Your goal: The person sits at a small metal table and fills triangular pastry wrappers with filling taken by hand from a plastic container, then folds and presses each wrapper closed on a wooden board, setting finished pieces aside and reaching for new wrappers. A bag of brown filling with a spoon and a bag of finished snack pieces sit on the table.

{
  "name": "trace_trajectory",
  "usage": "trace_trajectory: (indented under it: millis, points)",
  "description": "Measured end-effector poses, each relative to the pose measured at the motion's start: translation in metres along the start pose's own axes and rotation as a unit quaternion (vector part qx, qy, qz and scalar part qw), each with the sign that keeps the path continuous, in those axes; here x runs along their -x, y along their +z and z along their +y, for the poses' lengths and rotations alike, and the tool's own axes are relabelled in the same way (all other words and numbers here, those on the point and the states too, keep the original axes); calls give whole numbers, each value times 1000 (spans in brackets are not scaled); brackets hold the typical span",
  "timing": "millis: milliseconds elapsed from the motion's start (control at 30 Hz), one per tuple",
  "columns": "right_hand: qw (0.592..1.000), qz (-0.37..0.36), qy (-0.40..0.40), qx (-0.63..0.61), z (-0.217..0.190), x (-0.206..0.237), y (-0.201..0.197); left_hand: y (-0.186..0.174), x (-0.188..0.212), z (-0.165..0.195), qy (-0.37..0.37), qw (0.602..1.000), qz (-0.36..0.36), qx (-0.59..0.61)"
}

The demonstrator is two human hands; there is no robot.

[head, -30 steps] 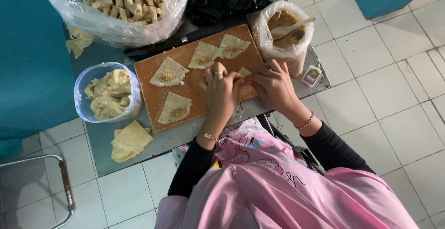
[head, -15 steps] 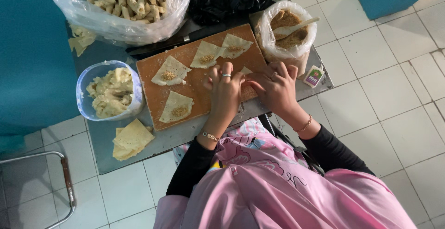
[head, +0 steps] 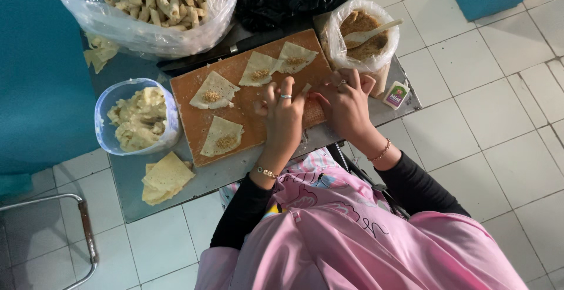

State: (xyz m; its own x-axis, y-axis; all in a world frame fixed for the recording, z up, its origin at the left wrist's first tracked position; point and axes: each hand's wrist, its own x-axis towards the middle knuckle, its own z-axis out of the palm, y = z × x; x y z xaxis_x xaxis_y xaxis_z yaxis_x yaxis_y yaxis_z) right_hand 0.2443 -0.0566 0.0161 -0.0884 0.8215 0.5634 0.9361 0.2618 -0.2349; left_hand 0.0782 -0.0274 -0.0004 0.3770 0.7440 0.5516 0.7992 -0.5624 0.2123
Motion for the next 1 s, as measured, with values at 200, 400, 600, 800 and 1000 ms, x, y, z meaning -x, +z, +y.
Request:
trace_trajectory:
  millis: [200, 400, 600, 800, 1000]
  points:
    - [999, -4, -20, 42, 1, 2, -1, 12, -7, -6, 8, 999, 16, 30]
    - [1000, -20, -9, 9, 2, 2, 0, 13, -14, -7, 1, 997, -65, 28]
    - [1000, 2, -10, 24, 3, 3, 5, 10, -16, -9, 39, 999, -9, 32]
    - [998, -17, 21, -51, 3, -1, 9, 6, -15, -9, -35, 997, -10, 75]
    - [999, -4, 12, 47, -4, -7, 6, 5, -9, -5, 10, 999, -24, -20]
